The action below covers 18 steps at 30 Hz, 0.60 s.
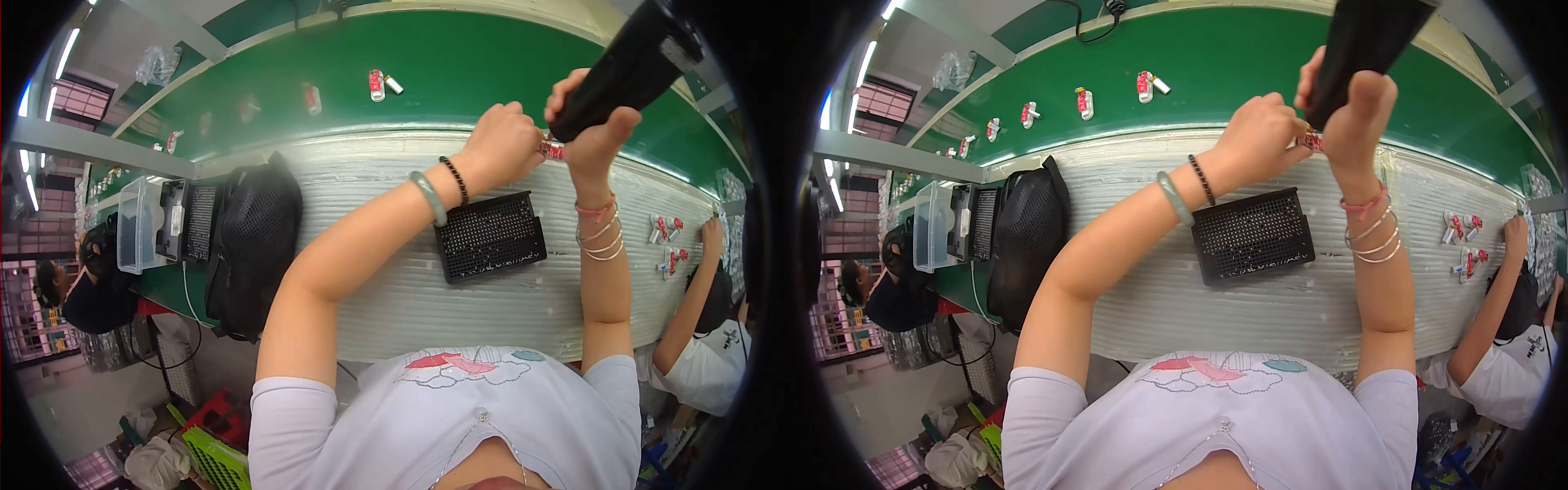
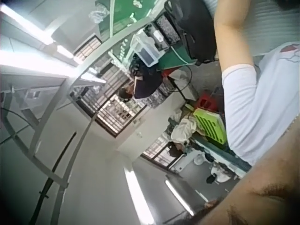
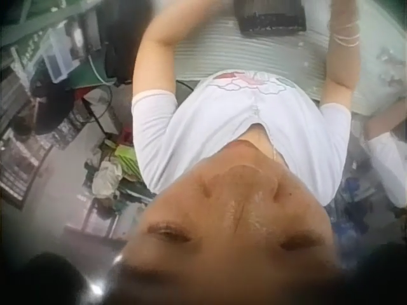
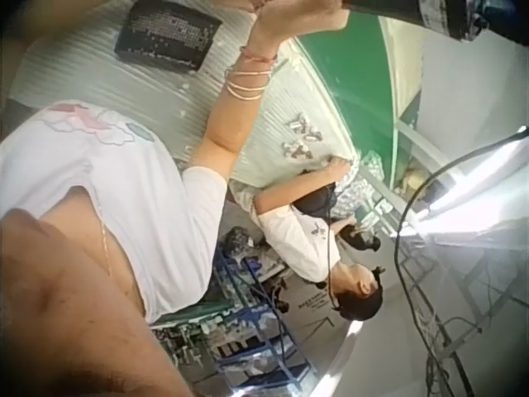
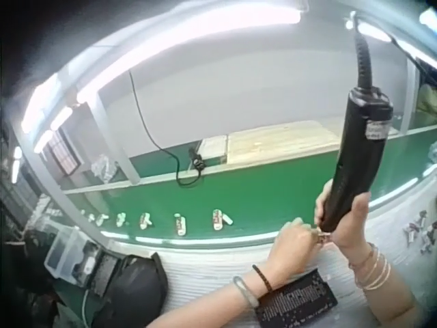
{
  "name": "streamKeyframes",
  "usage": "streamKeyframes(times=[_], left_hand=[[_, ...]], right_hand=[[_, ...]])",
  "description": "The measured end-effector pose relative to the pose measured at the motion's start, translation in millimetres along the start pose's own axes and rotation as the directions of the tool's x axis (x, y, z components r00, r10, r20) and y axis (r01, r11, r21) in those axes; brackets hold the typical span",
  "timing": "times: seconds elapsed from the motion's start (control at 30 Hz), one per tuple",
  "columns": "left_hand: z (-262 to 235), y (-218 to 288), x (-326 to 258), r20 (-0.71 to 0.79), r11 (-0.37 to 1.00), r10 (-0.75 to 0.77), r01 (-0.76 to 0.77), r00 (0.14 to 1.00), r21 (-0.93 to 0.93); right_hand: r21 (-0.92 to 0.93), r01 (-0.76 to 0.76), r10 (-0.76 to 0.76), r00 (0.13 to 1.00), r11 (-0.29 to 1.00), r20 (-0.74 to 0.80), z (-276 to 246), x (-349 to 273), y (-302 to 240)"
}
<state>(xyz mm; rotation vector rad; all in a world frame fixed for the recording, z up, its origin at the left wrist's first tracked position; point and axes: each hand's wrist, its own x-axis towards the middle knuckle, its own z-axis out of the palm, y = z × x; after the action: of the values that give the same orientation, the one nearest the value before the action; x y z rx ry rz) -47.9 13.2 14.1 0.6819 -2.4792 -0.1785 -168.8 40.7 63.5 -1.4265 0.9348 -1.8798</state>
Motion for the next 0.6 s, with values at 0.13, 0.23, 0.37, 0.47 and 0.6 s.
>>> streamKeyframes(times=[0.13, 0.23, 0.37, 0.47, 0.6], left_hand=[[18.8, -8.7, -6.2, 0.198, 0.998, -0.066, 0.066, 0.978, 0.005], [12.2, -0.1, -2.0, 0.252, 0.991, 0.033, 0.001, 0.967, -0.137], [-18.8, -41.2, -22.6, -0.05, 0.948, -0.303, 0.296, 0.952, -0.114], [-40.6, -100.1, -52.6, -0.299, 0.764, -0.572, 0.629, 0.764, 0.143], [-35.7, -129.8, -71.1, -0.354, 0.753, -0.571, 0.644, 0.74, 0.133]], right_hand=[[0.109, -0.04, 0.038, 0.999, 0.993, 0.022, -13.7, 21.9, -32.9], [0.242, 0.026, -0.034, 0.999, 0.97, 0.03, -32.5, 23.6, -55.4], [0.279, 0.01, -0.019, 0.999, 0.96, 0.03, -36.7, 23.7, -58.6], [0.314, 0.016, -0.055, 0.992, 0.949, 0.117, -32.1, 24.1, -54.9], [0.353, -0.121, 0.081, 0.989, 0.928, 0.126, -1.5, 5.9, -42.4]])
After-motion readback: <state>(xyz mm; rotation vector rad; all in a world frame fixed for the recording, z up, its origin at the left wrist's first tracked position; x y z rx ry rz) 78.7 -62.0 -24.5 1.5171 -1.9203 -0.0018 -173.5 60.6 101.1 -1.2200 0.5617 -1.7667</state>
